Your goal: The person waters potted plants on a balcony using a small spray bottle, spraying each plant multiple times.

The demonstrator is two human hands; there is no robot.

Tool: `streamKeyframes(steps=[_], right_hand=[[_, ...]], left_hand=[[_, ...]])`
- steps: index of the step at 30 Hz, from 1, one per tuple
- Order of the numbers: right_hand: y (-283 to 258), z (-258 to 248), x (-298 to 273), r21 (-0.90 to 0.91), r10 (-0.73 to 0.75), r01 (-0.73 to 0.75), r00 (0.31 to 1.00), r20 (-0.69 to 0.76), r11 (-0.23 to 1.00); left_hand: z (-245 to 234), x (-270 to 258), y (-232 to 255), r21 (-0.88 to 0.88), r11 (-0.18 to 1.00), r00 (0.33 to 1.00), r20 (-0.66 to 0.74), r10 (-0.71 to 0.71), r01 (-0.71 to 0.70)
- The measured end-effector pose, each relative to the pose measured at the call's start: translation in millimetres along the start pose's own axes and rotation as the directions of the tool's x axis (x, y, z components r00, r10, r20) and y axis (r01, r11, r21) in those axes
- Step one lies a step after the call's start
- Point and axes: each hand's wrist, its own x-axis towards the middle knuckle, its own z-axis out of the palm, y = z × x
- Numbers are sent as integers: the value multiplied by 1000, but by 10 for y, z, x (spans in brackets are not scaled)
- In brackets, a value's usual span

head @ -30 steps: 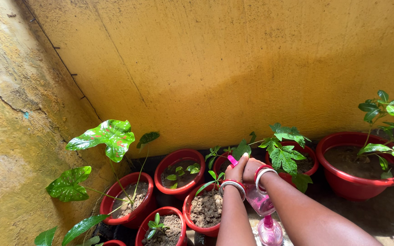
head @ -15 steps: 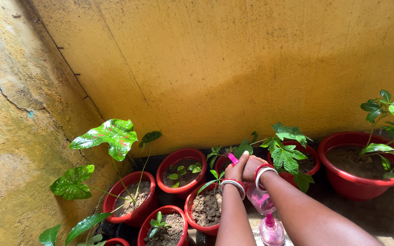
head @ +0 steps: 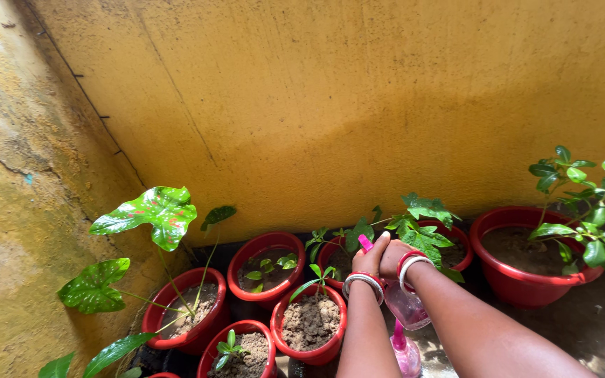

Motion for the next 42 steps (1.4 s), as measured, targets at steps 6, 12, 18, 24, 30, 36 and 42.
streamKeyframes(steps=[6, 12, 18, 24, 30, 36, 42], right_hand=[[355, -96, 16, 2, 12, -12, 998, -66, 1000], [549, -331, -200, -21, 14, -16, 994, -104, 1000], [809, -541, -317, -104, 27, -33, 998, -56, 994], [1425, -292, 5, -50, -19, 16, 997, -71, 999], [1593, -380, -95, 53, 86, -82, 994, -71, 995], [1485, -577, -241, -7, 105, -108, 982, -154, 994], [1491, -322, -20, 48, -4, 13, 983, -183, 999]], left_hand=[[334, -82, 0, 139, 990, 999, 17, -37, 34], [664, -124, -99, 30, 999, 988, 156, -15, 11], [1021, -263, -106, 47, 999, 990, 144, -8, 2], [1277, -296, -274, 97, 994, 990, 127, -61, 49], [1489, -298, -371, 211, 977, 996, 76, -48, 31], [1545, -342, -258, 254, 967, 996, 75, -55, 34], [1358, -404, -181, 195, 981, 998, 55, -13, 2]])
